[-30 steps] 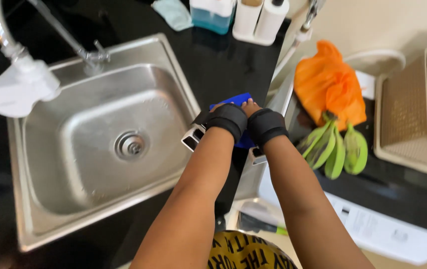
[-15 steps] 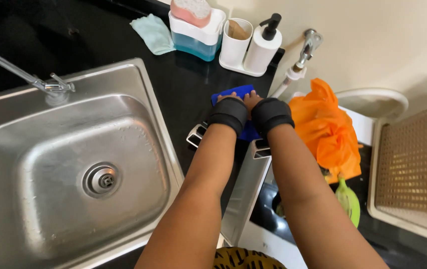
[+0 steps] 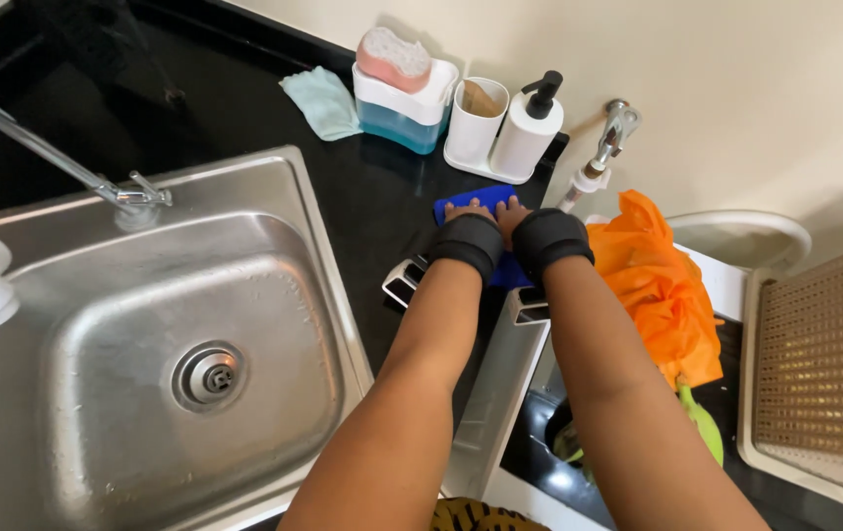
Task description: Cleaning the kitchen countertop, induction cooker surface, and sink area using a blue cloth.
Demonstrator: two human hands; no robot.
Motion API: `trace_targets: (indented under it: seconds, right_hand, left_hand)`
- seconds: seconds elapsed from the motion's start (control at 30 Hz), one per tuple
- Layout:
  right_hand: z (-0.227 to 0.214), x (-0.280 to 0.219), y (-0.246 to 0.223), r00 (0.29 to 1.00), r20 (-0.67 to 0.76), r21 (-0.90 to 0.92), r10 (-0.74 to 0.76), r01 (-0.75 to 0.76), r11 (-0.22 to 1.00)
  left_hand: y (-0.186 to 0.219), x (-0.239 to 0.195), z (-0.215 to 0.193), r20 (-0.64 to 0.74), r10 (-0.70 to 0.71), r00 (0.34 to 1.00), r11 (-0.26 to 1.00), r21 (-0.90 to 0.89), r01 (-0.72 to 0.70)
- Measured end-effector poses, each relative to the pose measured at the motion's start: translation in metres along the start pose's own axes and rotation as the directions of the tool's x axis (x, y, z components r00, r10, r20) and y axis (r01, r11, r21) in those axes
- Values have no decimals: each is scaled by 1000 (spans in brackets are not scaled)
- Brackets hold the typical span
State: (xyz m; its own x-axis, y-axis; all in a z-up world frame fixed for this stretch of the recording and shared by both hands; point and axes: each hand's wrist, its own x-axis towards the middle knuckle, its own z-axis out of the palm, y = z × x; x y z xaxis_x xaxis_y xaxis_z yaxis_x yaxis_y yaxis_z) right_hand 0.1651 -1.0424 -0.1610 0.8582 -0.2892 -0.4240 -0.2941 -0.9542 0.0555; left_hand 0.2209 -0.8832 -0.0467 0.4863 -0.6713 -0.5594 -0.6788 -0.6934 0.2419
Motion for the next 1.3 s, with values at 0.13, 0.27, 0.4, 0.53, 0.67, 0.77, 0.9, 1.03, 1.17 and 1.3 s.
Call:
trace_targets:
  seconds: [0.13, 0.27, 0.4, 0.53, 0.67, 0.77, 0.9, 1.03, 1.17, 1.3]
  right_hand:
    - [-11, -33, -29, 994, 87, 12, 70, -71, 997]
    - [-23, -75, -70, 992, 102, -108, -74, 85, 991]
    - [-11, -124, -117, 988, 80, -105, -135, 143, 984]
    - [-5, -196, -195, 983, 72, -85, -168, 174, 981]
    - [-5, -277, -289, 992, 76, 1, -103, 103, 995]
    - [-1, -324, -359, 996, 84, 120, -17, 7, 993]
    - [25, -342, -440, 990, 73, 20, -124, 123, 992]
    - [32, -359, -534, 985, 14, 33, -174, 173, 984]
    - [49, -341, -609, 952, -124, -77, -279, 271, 959]
    - [-6, -418, -669, 938, -176, -41, -297, 295, 955]
  left_hand:
    - [-9, -32, 13, 22, 57, 998, 998, -10, -56]
    - [-24, -89, 21, 17, 42, 999, 999, 21, -43]
    - [-43, -181, 46, -69, 69, 995, 997, 27, -67]
    - [-75, -244, 89, -42, 10, 999, 1000, -5, -11]
    - [-116, -321, 150, -97, -34, 995, 998, -46, 30]
    - [-154, -391, 180, -121, -92, 988, 991, -107, 79]
    - [-217, -409, 241, -166, -178, 970, 971, -191, 146]
    - [-265, -545, 238, -157, -157, 975, 980, -150, 134]
    - [-320, -595, 252, -278, -205, 939, 978, -95, 185]
    - [-359, -602, 259, -294, -255, 921, 965, -13, 263]
